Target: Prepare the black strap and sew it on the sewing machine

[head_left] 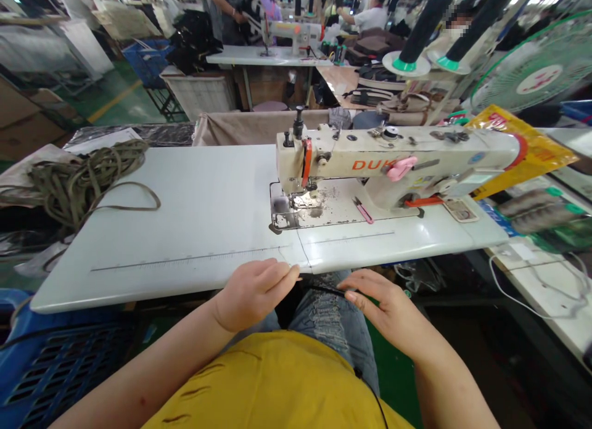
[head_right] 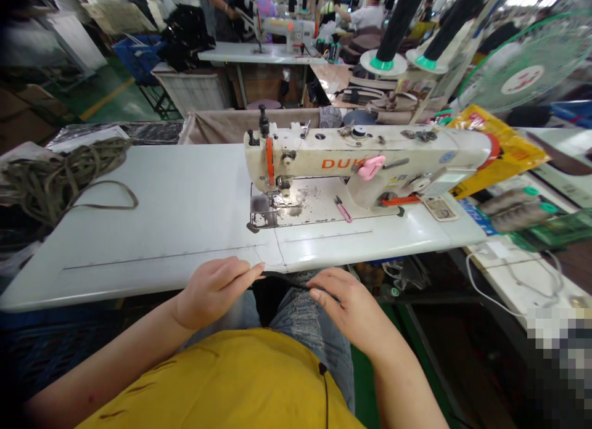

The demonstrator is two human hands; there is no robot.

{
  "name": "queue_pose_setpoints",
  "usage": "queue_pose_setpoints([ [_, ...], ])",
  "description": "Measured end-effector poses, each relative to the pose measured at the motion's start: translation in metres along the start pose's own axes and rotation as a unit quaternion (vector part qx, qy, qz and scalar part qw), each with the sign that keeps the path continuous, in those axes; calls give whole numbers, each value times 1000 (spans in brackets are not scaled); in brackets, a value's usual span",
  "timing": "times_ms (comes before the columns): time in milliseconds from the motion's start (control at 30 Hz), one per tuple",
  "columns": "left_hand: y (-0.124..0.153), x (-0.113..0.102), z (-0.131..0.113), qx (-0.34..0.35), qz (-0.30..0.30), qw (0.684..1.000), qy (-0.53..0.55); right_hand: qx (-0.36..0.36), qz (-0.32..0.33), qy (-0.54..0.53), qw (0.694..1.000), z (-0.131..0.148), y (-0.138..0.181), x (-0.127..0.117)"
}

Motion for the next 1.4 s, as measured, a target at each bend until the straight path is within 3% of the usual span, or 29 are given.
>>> queue_pose_setpoints([
  [167, -10, -11, -12, 46, -33, 998, -6, -33, -98, -20, 994, 32, -7, 1],
  [433, -9, -12, -18, 58, -18, 998, 6, -92, -123, 26, 988, 73, -20, 9],
  [600, -13, -17, -18, 43, -28, 998, 40, -90, -109, 60, 988, 75, -23, 13],
  [767, -11, -13, -18, 35, -2, 996, 78, -103, -107, 98, 984, 78, -23, 17],
  [1167, -13, -7, -24, 40, 9, 999, 36, -159, -79, 268, 947, 92, -22, 32],
  [1267, -11, -6, -24, 39, 12, 998, 37, -141, -100, 230, 958, 82, -24, 29],
  [1400, -7, -6, -16, 4, 1, 999, 39, -56, -210, 85, 972, 55, -21, 4],
])
Point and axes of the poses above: each hand's wrist, its own y-axis away from the middle knuckle, its own x-axis out of the palm, z = x × y, the point moved 7 cm from there along -y, towards the middle knuckle, and after that the axes turned 1 degree about z, right-handed, at the moved point
